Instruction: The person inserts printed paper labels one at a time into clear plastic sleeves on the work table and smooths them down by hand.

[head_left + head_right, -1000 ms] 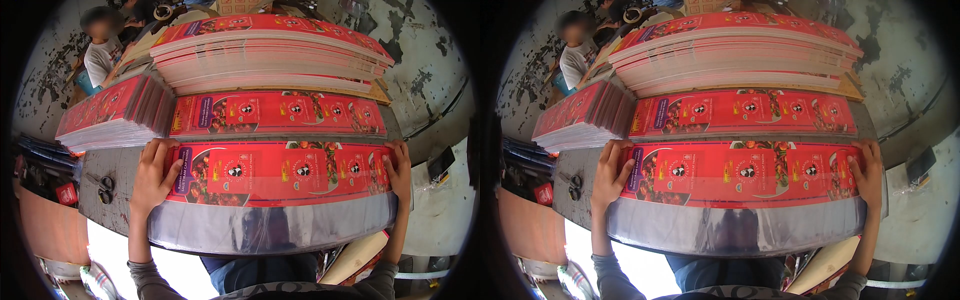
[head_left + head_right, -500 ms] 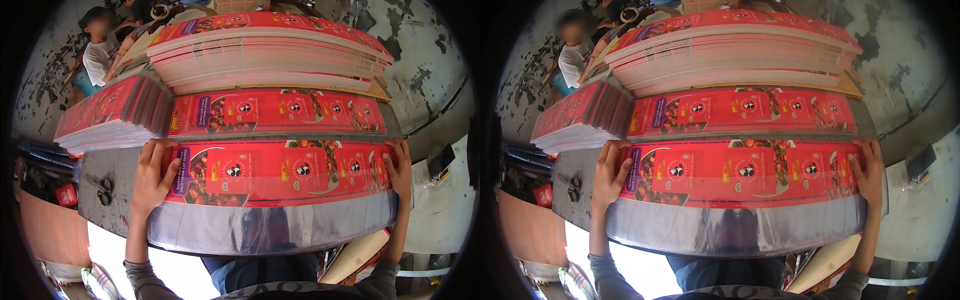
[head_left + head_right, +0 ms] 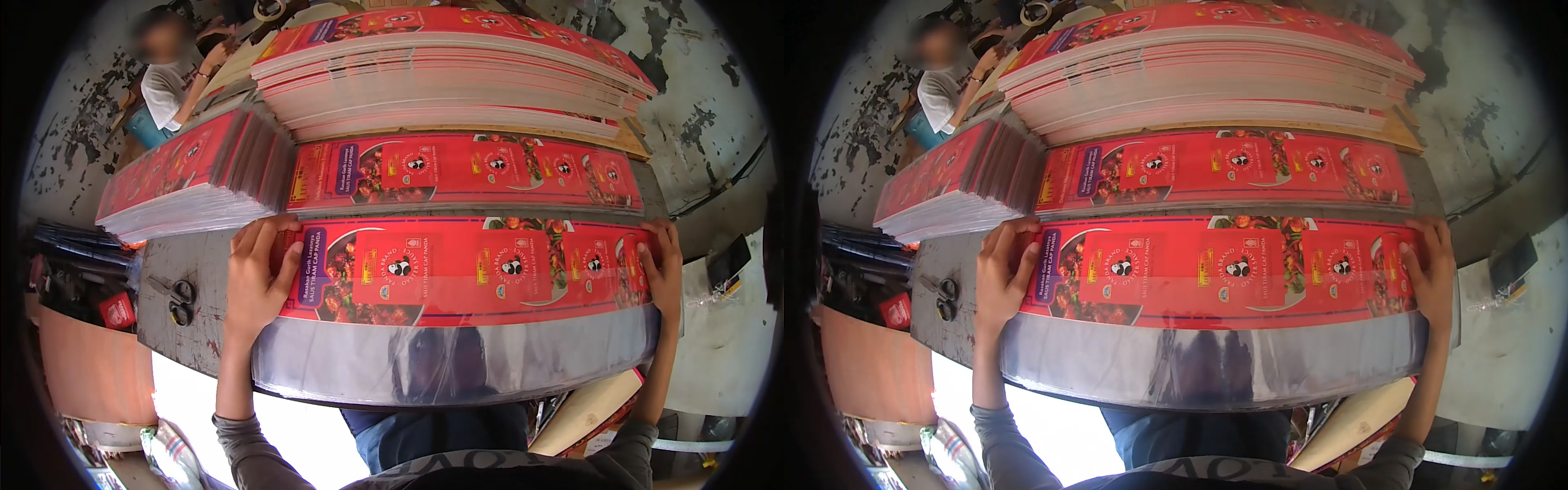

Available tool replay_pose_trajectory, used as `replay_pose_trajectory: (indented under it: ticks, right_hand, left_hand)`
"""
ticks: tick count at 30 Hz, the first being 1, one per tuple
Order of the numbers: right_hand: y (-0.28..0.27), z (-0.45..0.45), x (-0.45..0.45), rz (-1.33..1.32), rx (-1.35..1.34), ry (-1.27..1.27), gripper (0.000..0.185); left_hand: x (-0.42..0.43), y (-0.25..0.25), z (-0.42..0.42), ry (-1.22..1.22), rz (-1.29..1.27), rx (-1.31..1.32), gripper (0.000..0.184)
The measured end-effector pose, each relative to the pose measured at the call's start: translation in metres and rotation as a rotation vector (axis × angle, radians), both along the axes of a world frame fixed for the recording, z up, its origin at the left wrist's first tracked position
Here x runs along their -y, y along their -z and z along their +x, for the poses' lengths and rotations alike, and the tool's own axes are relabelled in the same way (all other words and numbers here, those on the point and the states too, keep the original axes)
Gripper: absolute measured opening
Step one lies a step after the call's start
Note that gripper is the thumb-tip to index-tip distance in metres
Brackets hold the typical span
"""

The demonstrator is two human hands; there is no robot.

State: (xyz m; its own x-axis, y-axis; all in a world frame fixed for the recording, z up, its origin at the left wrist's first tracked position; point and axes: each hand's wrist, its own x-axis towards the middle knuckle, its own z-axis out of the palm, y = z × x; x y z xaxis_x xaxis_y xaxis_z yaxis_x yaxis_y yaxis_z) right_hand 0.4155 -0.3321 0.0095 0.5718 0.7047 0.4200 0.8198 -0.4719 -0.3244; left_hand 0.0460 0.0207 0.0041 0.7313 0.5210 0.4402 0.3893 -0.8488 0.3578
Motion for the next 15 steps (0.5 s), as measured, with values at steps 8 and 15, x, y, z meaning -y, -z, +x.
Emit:
replay_pose_trajectory:
  ticks: [8, 15]
  right_hand:
    - [-0.0003, 0.0017, 0.0018, 0.004, 0.002, 0.007, 0.026]
    - [0.0008, 0.0067, 0.0037, -0.017, -0.034, 0.003, 0.028]
  left_hand:
    - [0.0011, -0.0002, 0.0024, -0.01, -0.097, 0.024, 0.018]
    - [0.0021, -0.0003, 0.0036, -0.018, -0.166, 0.038, 0.02]
